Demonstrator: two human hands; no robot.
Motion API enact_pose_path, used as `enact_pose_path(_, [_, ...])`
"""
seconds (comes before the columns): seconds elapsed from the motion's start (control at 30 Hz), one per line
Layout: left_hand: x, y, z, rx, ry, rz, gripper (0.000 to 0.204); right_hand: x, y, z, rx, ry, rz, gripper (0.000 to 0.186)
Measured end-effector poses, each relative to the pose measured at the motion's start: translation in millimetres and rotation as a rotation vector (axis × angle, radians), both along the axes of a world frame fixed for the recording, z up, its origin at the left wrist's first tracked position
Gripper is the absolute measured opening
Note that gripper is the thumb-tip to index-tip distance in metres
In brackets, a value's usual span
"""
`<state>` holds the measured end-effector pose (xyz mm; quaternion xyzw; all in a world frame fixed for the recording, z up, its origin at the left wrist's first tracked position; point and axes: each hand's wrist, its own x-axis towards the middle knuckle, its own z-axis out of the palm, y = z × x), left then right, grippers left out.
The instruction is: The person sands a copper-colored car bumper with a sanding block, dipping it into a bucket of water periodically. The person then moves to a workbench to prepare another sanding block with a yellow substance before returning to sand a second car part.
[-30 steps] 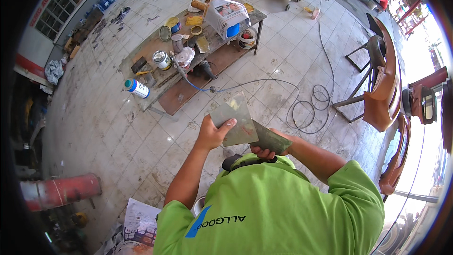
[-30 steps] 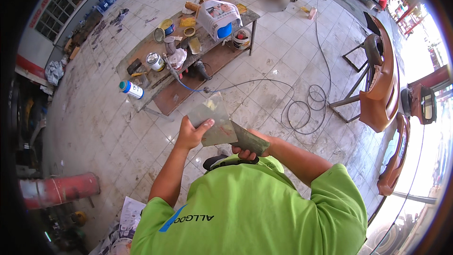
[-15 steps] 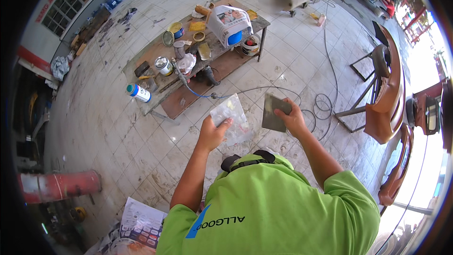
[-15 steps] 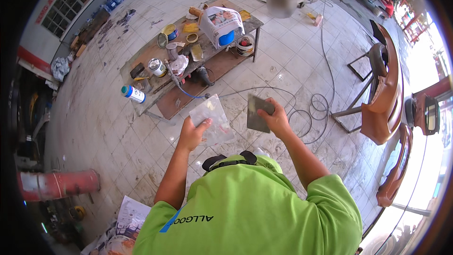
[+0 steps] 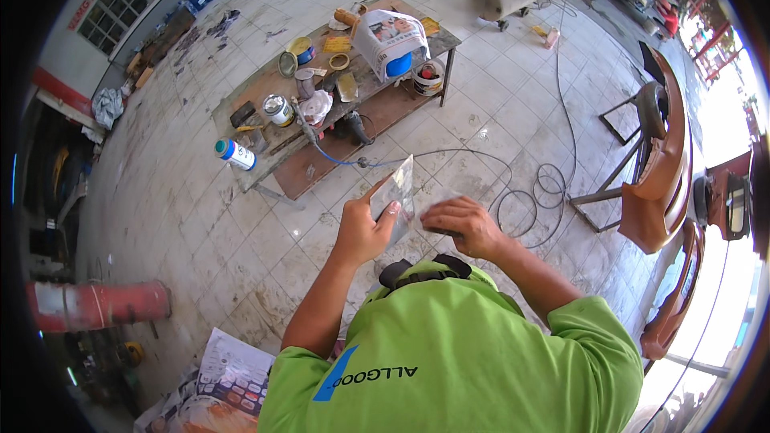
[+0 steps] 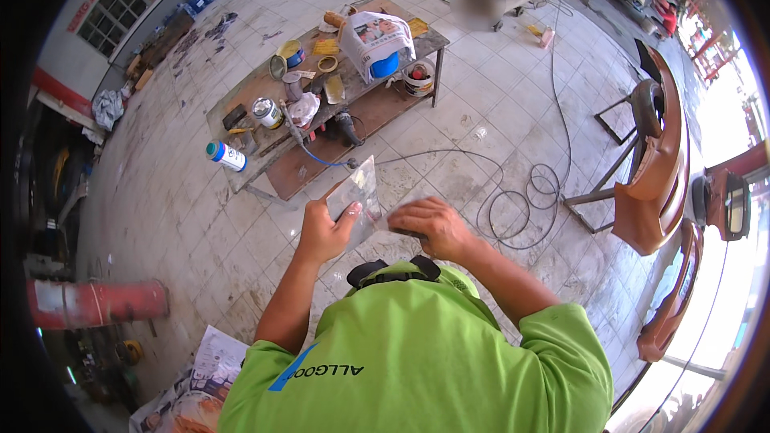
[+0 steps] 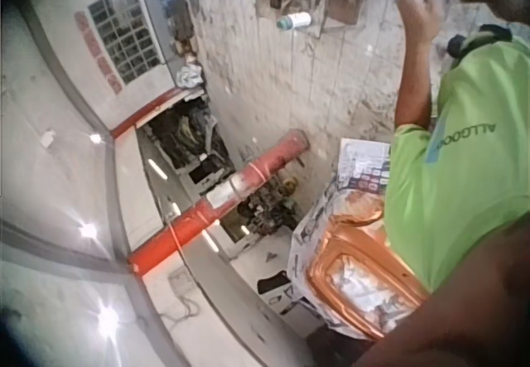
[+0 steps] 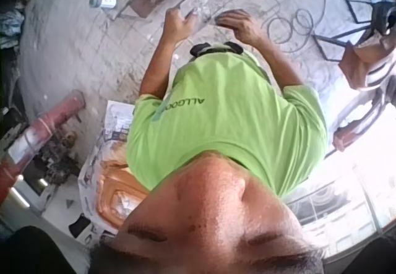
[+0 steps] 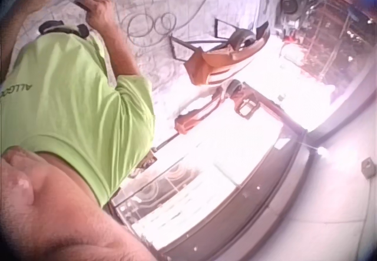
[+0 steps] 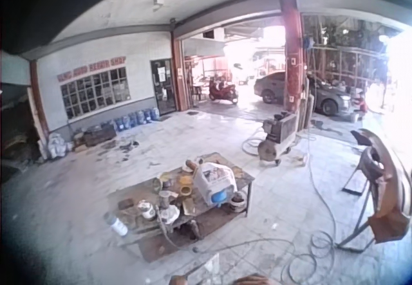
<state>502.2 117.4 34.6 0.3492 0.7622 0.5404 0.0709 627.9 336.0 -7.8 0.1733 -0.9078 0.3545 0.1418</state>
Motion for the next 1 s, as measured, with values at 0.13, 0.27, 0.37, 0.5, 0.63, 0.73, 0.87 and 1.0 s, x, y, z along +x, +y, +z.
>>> enact_pose_path(0.13, [-6.1,-1.1,12.0,0.088,-0.151,0.165,0.021,20.8,7.7,-10.7,-0.03,-0.112,0.005,0.053])
enact_pose_path(0.27, [1.9,7.1,-44.2,0.235,-0.426,0.24,0.022,23.7,-11.2,14.9,-0.352,0.068,-0.005,0.06])
enact_pose_path(0.37, [23.0,23.8,-40.1,0.29,-0.64,0.23,0.023,23.0,-14.7,0.5,-0.427,-0.029,0.014,0.059])
enact_pose_path(0.5, [42.1,37.9,-16.0,0.444,-0.826,0.171,0.023,38.0,13.3,-45.2,-0.147,-0.43,-0.11,0.059])
enact_pose_path(0.63, [14.1,43.3,-28.1,0.245,-0.695,0.196,0.024,62.2,48.7,-63.5,0.011,-0.267,-0.262,0.059])
enact_pose_path(0.73, [5.7,38.7,-82.6,0.222,-0.924,0.278,0.028,67.0,29.5,7.6,-0.037,0.05,-0.221,0.062])
enact_pose_path(0.87, [47.2,48.2,-22.5,0.157,-1.137,0.235,0.025,68.6,56.4,-25.2,0.364,-0.46,-0.224,0.051])
enact_pose_path(1.0, [35.1,13.5,-44.1,0.025,-0.565,0.169,0.029,79.7,97.6,-54.3,-0.121,-0.526,-0.604,0.045])
